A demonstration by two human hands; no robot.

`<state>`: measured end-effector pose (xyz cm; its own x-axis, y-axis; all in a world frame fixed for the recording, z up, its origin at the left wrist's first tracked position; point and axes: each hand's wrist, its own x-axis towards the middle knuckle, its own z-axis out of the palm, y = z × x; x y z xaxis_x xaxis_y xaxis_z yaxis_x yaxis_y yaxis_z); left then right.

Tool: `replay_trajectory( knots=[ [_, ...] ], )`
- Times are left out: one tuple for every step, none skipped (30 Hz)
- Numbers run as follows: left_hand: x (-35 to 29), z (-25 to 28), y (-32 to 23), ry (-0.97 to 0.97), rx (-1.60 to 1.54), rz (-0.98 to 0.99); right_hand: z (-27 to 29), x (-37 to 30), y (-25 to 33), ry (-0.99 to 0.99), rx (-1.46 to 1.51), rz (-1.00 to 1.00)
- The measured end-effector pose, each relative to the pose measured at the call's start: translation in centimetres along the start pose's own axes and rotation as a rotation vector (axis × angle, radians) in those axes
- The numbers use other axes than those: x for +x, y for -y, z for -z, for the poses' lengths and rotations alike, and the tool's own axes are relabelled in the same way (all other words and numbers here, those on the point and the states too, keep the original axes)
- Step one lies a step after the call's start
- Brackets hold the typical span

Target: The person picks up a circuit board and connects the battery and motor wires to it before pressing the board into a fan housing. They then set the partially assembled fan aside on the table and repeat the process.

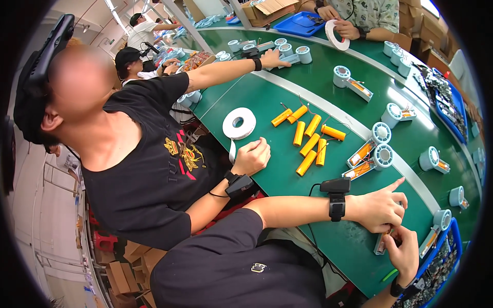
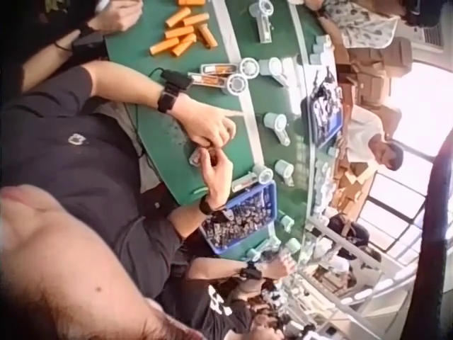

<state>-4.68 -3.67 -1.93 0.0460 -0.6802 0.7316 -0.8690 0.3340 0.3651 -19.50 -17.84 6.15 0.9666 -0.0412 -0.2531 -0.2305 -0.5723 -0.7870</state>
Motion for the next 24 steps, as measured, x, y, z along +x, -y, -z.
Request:
replay_trajectory(
  knots=[
    [-0.1,0.1,-0.1,-0.007,0.019,0.004,0.1,-0.1,0.3,-0.004,-0.061,-0.023],
    [-0.1,0.3,-0.2,-0.014,0.037,0.008,0.3,-0.2,0.9,-0.007,-0.122,-0.046],
    [-0.1,0.4,-0.2,-0.022,0.056,0.012,0.3,-0.2,1.1,-0.01,-0.183,-0.068],
    [-0.1,0.4,-0.1,-0.02,0.057,0.016,0.4,-0.2,0.8,-0.006,-0.18,-0.067],
    [0.0,0.2,-0.1,-0.015,0.073,0.011,0.5,-0.6,0.2,-0.057,-0.306,-0.016],
    [0.0,0.0,0.0,-0.011,0.089,0.006,0.7,-0.9,-0.5,-0.107,-0.432,0.036],
    [0.1,-0.2,0.0,-0.006,0.106,0.0,0.8,-1.2,-1.0,-0.159,-0.558,0.09],
    [0.0,-0.4,0.1,-0.004,0.109,0.003,0.7,-1.0,-1.5,-0.157,-0.555,0.093],
    [-0.1,-0.7,0.1,0.006,0.118,0.019,0.4,-0.8,-2.0,-0.207,-0.522,0.084],
    [-0.1,-0.9,0.2,0.016,0.128,0.035,0.0,-0.5,-2.5,-0.257,-0.489,0.075],
    [-0.1,-0.9,0.0,0.027,0.134,0.052,-0.4,-0.3,-2.6,-0.306,-0.455,0.064],
    [-0.2,-0.9,-0.1,0.029,0.133,0.053,-0.8,0.0,-2.6,-0.305,-0.452,0.062],
    [-0.3,-0.6,-0.1,0.023,0.19,0.09,-1.3,0.6,-2.4,-0.342,-0.367,0.085],
    [-0.4,-0.1,-0.3,0.016,0.247,0.129,-1.8,1.2,-1.9,-0.377,-0.282,0.107],
    [-0.5,0.3,-0.4,0.01,0.303,0.168,-2.4,1.6,-1.7,-0.412,-0.196,0.128],
    [-0.7,0.6,-0.5,0.013,0.3,0.169,-3.0,1.9,-1.9,-0.412,-0.193,0.125],
    [-0.8,1.0,-0.5,0.016,0.305,0.173,-3.7,2.4,-2.0,-0.414,-0.141,0.169],
    [-0.9,1.4,-0.5,0.019,0.31,0.178,-4.3,2.8,-2.1,-0.416,-0.087,0.213],
    [-1.1,1.7,-0.5,0.022,0.316,0.184,-4.6,3.1,-2.3,-0.415,-0.033,0.257],
    [-1.1,2.2,-0.8,0.021,0.317,0.189,-4.7,3.1,-2.4,-0.41,-0.033,0.257],
    [-0.8,2.7,-1.2,0.013,0.284,0.193,-4.9,3.0,-2.7,-0.42,-0.018,0.251],
    [-0.5,3.1,-1.6,0.005,0.251,0.199,-5.0,2.9,-3.0,-0.428,-0.004,0.246],
    [-0.6,3.3,-1.9,-0.001,0.219,0.207,-5.3,2.9,-3.0,-0.434,0.014,0.239],
    [-0.8,3.1,-1.8,0.0,0.222,0.218,-5.2,2.8,-2.8,-0.423,0.018,0.24]
  ],
)
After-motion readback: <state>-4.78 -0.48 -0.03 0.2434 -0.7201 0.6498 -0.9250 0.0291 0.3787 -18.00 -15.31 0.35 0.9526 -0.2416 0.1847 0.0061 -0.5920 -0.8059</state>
